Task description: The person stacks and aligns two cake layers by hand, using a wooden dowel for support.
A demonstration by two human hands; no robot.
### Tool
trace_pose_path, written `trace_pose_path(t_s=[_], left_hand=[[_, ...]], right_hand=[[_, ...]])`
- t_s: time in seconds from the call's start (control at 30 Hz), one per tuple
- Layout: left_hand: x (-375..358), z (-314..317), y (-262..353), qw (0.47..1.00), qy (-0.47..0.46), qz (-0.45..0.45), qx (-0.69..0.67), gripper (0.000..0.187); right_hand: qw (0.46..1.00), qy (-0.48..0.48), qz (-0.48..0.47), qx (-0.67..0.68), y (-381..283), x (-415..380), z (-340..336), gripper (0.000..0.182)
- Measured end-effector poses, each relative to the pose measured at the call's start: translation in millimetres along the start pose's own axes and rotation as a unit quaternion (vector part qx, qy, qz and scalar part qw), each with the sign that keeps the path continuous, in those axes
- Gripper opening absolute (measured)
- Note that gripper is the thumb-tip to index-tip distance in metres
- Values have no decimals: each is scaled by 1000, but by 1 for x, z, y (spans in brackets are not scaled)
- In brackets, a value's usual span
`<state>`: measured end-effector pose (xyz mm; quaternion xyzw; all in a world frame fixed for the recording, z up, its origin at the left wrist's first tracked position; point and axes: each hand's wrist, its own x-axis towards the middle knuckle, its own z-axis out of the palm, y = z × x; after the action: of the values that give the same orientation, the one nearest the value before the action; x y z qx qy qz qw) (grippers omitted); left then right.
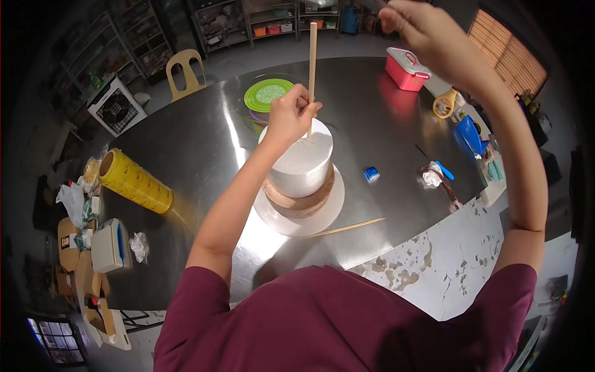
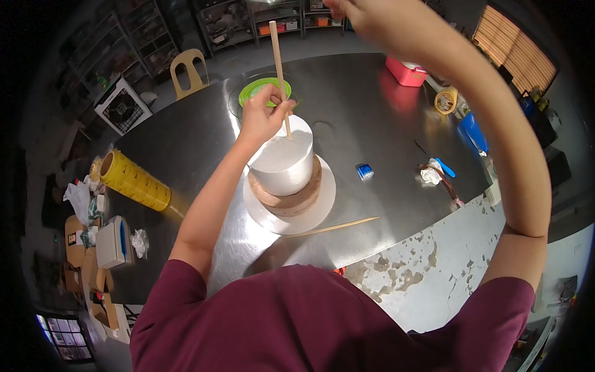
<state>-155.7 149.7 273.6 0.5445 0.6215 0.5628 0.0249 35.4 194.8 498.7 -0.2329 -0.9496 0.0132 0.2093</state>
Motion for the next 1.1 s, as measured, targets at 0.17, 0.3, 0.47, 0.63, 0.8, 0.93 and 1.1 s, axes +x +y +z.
trace_pose_path(t_s=[0.17,0.3,0.47,0.63,0.8,0.93,1.1], left_hand=[[1,1,-3,1000,4,19,11,14],[1,0,5,999,24,17,13,18],[7,-4,14,996,92,-4,21,26],[14,-29,33,987,157,14,-42,19],[-40,-91,35,982,190,-11,-17,17],[-140,-128,-7,955,211,-203,50,16],[-283,-110,-83,870,150,-413,223,22]], right_hand=[[989,84,-28,122,57,-10,42,35],[982,85,32,165,68,-25,44,27],[969,84,76,219,81,-42,53,33],[930,78,177,313,101,-75,92,31],[954,58,249,156,164,-156,228,30],[927,33,369,56,198,-231,317,29],[879,11,477,10,224,-271,380,30]])
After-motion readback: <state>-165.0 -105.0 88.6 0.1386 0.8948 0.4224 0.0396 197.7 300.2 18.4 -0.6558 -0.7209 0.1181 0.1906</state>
